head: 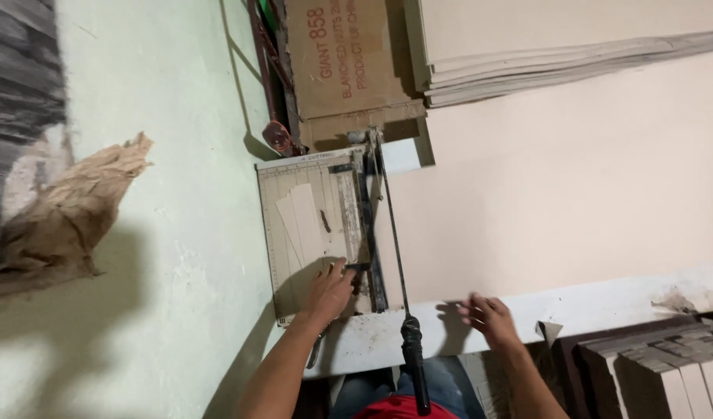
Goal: The person stacks and aligns sheets of paper on a table, then uses a manual paper cutter to trim the edges. They repeatedly adjust the paper and operate the cutter's lever to make precise cuts.
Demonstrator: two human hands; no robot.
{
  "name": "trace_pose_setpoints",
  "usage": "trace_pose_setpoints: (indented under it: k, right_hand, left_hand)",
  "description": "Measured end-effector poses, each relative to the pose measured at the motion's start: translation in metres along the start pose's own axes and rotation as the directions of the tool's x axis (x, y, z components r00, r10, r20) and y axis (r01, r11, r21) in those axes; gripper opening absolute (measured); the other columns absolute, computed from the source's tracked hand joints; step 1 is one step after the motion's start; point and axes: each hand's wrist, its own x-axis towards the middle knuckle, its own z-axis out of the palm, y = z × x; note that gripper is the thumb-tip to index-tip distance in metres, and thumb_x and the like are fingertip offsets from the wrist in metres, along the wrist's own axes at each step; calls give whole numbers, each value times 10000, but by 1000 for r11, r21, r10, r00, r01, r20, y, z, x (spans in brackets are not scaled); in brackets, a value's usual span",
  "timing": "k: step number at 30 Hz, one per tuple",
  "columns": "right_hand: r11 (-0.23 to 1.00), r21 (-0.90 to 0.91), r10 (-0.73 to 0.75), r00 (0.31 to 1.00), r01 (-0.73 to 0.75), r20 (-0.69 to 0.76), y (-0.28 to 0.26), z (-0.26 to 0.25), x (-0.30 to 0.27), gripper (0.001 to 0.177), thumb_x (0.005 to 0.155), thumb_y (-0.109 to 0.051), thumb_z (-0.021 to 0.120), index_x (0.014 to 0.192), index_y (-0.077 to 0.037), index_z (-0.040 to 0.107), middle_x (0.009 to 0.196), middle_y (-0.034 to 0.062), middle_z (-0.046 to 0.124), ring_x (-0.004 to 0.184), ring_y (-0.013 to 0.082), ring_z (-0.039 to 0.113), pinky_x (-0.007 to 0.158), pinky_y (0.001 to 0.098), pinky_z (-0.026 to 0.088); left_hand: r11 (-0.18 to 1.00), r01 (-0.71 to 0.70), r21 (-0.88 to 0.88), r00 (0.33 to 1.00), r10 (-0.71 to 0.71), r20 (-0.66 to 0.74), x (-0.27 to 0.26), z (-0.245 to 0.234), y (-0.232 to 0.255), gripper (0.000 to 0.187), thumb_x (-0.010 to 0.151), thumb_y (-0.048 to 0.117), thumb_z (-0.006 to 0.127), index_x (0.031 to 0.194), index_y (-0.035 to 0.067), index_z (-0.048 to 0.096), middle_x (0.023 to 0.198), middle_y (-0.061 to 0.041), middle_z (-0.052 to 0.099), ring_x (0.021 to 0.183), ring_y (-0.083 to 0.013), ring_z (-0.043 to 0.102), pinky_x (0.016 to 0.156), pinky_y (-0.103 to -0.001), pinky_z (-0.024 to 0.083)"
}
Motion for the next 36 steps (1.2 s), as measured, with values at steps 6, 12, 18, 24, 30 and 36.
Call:
trace_pose_setpoints:
  k: [6,12,18,24,30,36]
  right_hand:
    - [976,-203,-89,994,75,-63,-20,44,-5,324,988,-322,664,1085,-15,694,1011,152,765,914,267,728,783,430,559]
    - [948,-301,-102,995,101,11,-26,44,0,395,982,-436,656,835,-74,715,831,97,745,864,251,733,777,423,550]
    - [307,-943,101,990,-125,-99,-54,111,-58,429,1028,-441,525,1015,-118,808,800,55,804,686,150,746,658,282,599]
    - [-71,-974,111,972,214,205,-17,179,-173,1244,832,-885,499,1658,-236,-168,756,80,736,654,280,720,593,400,585]
    - [-69,-953,-341,891,294,300,139,110,-44,898,908,-299,634,1644,-207,128,726,105,683,518,376,633,462,512,469]
    - [187,-965,-81,982,185,173,32,153,-129,945,884,-382,645,1621,-341,54,885,228,745,840,521,690,727,561,518]
  left_hand:
    - [996,69,52,993,-64,-103,40,7,18,657,1014,356,594,1586,210,305,1663,-207,173,1452,-425,285,1150,-619,327]
    - [982,172,74,985,-174,20,85,0,56,1160,939,556,717,1643,224,-143,1687,-285,-121,1536,-518,-77,1213,-669,42]
    - [898,321,301,941,-337,4,103,11,63,1338,819,606,800,1640,126,-141,1689,-253,-125,1540,-474,0,1166,-650,253]
    - [927,286,242,946,-313,82,97,-6,72,1244,902,440,781,1630,119,-176,1652,-320,-199,1521,-529,-73,1172,-657,239]
    - [943,299,149,937,-320,142,91,-23,75,1167,915,291,790,1656,135,-99,1650,-312,-229,1532,-514,-105,1178,-663,228]
    - [968,236,88,970,-230,-78,86,0,65,1262,788,360,918,1649,144,22,1661,-311,-156,1520,-550,21,1157,-665,274]
